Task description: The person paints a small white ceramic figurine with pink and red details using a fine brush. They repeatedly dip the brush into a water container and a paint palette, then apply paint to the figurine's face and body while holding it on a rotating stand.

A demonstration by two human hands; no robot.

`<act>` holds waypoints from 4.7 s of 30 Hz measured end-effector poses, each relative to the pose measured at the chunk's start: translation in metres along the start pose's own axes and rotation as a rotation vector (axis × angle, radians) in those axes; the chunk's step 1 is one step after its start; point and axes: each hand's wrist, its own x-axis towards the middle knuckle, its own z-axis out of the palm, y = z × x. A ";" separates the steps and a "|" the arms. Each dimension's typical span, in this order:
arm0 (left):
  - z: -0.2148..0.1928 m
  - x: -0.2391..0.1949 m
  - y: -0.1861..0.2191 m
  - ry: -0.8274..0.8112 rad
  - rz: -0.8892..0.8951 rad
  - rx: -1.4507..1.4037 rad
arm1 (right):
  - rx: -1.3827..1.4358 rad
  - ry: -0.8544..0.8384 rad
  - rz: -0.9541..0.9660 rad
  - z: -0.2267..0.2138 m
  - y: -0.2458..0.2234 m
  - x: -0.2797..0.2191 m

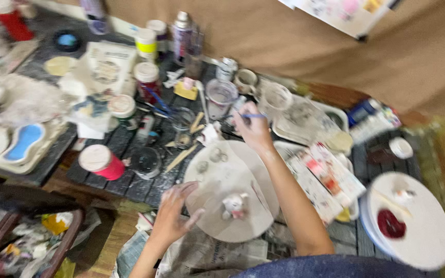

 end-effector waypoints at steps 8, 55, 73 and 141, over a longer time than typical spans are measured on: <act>0.049 0.012 0.028 -0.355 0.026 -0.284 | -0.011 0.213 0.094 -0.138 0.040 -0.261; 0.088 0.008 0.032 -0.093 -0.050 -0.303 | -0.355 0.681 0.075 -0.227 0.087 -0.189; 0.110 0.120 -0.034 -0.201 -0.545 -0.719 | -0.763 -0.149 -0.319 -0.003 0.005 -0.061; 0.258 0.192 0.019 -0.656 0.451 0.198 | -1.183 -0.468 0.327 -0.275 0.069 -0.154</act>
